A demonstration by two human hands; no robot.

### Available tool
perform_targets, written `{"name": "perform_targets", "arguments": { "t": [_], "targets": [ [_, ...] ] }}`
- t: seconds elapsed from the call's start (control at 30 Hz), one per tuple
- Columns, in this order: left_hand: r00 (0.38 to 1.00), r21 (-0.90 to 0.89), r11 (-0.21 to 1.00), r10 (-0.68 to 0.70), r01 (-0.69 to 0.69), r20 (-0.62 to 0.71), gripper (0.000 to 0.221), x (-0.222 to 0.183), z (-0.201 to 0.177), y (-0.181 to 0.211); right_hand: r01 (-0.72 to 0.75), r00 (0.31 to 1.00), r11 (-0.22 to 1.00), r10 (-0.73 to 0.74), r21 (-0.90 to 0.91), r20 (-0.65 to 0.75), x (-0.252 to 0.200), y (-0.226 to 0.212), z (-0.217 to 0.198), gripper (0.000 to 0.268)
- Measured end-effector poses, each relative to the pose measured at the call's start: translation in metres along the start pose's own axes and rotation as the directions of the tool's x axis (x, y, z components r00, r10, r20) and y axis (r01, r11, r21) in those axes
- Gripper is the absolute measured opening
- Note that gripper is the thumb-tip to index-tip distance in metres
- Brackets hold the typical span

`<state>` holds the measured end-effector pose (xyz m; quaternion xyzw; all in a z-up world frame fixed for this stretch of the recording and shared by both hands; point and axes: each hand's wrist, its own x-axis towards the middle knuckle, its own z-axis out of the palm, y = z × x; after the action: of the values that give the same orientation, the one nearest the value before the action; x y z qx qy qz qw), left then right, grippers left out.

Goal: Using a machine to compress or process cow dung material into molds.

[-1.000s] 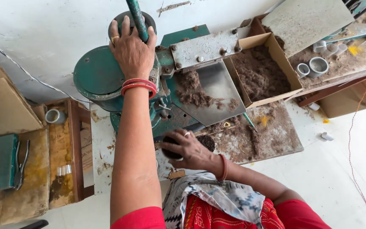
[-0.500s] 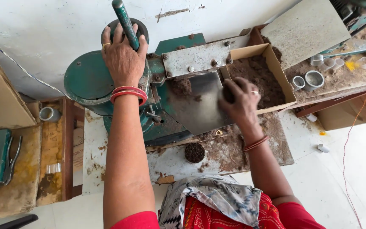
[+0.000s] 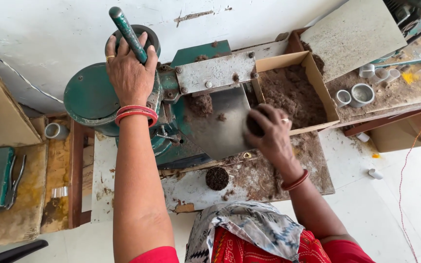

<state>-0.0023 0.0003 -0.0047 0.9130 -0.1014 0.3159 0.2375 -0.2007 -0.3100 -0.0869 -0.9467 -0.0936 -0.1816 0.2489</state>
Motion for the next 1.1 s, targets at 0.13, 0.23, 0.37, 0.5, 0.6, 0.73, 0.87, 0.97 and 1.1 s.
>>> {"name": "perform_targets", "arguments": {
  "t": [0.13,0.23,0.37,0.5,0.6,0.73,0.87,0.97,1.1],
  "targets": [
    [1.000,-0.011,1.000,-0.009,0.009,-0.018,0.036,0.005,-0.002,0.001,-0.105,0.993,0.991,0.100,-0.080,-0.066,0.012,0.009,-0.017,0.069],
    [1.000,0.007,1.000,0.019,-0.019,-0.024,0.034,0.003,0.001,-0.002,0.027,0.999,1.000,-0.026,-0.012,0.033,0.000,-0.015,-0.003,0.079],
    [1.000,0.010,1.000,0.007,-0.007,-0.008,0.035,0.005,-0.004,0.005,0.052,0.998,0.980,-0.056,0.193,0.011,0.006,-0.010,0.007,0.105],
    [1.000,0.038,0.999,-0.006,0.005,0.012,0.036,0.004,-0.001,0.002,-0.163,0.987,0.762,0.125,0.626,0.105,0.011,0.037,0.047,0.127],
    [1.000,0.034,0.999,-0.008,0.008,-0.001,0.035,0.008,-0.002,0.004,-0.310,0.950,0.607,0.160,0.732,0.269,0.028,0.061,0.069,0.123],
    [1.000,0.024,1.000,-0.018,0.018,0.012,0.034,0.005,-0.002,0.006,-0.391,0.915,0.549,0.147,0.738,0.376,0.047,0.055,0.066,0.118],
    [0.999,0.022,0.999,-0.030,0.030,0.014,0.035,0.006,0.000,0.005,-0.422,0.897,0.619,0.181,0.662,0.402,0.065,0.065,0.071,0.121],
    [1.000,0.038,0.999,-0.001,0.001,0.002,0.034,0.006,0.000,0.003,-0.428,0.889,0.683,0.200,0.592,0.411,0.073,0.070,0.076,0.126],
    [1.000,0.016,1.000,-0.011,0.011,0.004,0.034,0.006,0.000,0.003,-0.430,0.890,0.669,0.201,0.607,0.409,0.080,0.071,0.077,0.129]
  ]
}}
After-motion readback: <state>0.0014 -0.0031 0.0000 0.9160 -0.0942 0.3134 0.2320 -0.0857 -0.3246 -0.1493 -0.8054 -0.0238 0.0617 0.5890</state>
